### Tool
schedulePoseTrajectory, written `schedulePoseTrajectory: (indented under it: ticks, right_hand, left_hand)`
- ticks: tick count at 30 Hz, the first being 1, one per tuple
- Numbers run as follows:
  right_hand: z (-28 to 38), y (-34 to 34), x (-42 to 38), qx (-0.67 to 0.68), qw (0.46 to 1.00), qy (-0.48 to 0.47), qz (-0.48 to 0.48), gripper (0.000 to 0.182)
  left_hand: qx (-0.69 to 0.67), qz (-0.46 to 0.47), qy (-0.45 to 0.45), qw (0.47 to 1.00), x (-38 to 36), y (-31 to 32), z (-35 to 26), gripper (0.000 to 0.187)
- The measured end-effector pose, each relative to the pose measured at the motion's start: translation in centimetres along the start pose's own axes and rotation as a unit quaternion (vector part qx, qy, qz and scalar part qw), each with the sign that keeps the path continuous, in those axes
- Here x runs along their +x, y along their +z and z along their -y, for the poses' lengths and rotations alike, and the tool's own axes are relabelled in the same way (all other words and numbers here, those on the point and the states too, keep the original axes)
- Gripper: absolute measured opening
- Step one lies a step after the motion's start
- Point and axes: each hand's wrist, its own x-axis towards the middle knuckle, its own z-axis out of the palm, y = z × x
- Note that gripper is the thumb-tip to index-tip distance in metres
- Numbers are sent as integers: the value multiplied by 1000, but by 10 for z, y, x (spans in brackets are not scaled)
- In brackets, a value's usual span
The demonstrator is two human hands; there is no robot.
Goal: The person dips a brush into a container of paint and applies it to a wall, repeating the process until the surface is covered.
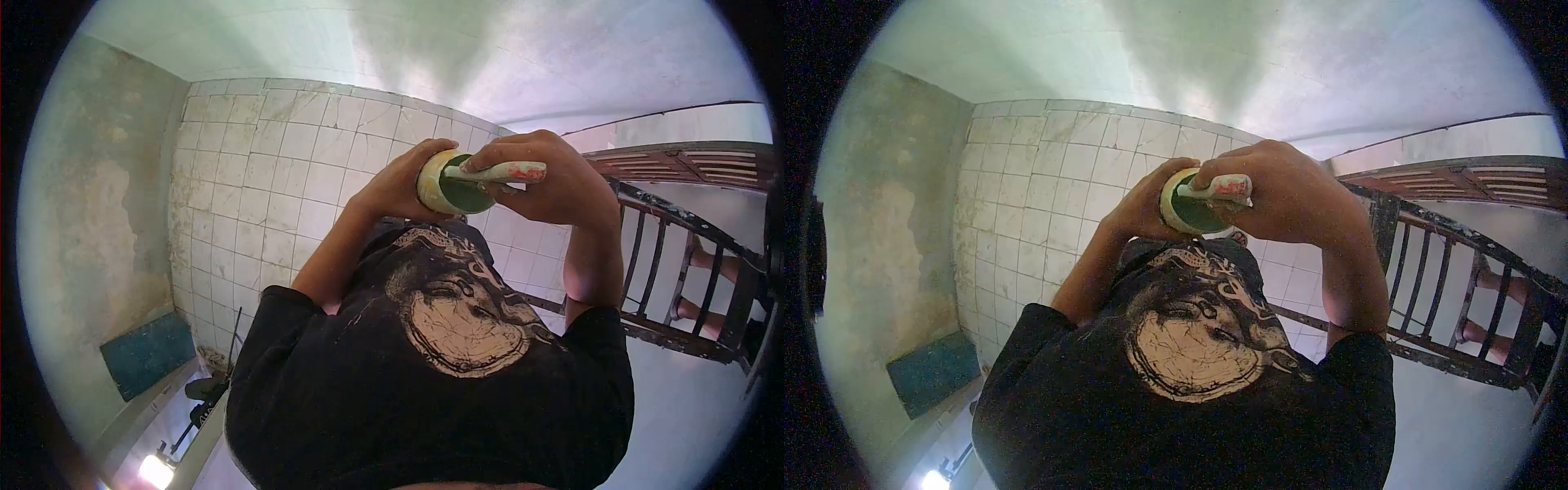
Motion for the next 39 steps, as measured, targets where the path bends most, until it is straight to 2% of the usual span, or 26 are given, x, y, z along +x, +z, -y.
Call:
schedulePoseTrajectory:
  ticks: [10,12,19,21,24,31,39]
  right_hand:
    - [-6,-1,-6,5,1000,7,-13,25]
    - [-7,-1,-7,25,999,-25,-28,25]
    - [-6,-3,-13,17,999,-7,-33,25]
    - [-3,-6,-16,16,996,-44,-77,24]
    - [-1,-9,-23,28,993,-69,-90,23]
    - [0,-21,-36,37,990,-66,-117,24]
    - [-8,-16,-49,45,977,-85,-193,23]
  left_hand:
    - [-21,-13,10,1000,3,6,-4,93]
    - [-27,-15,14,999,4,6,-3,94]
    - [-28,-3,11,1000,6,4,0,95]
    - [-35,2,10,999,6,4,0,95]
    - [-53,-11,25,998,4,6,-2,95]
    - [-18,-3,30,999,11,6,-4,99]
    - [0,3,32,999,12,5,-5,105]
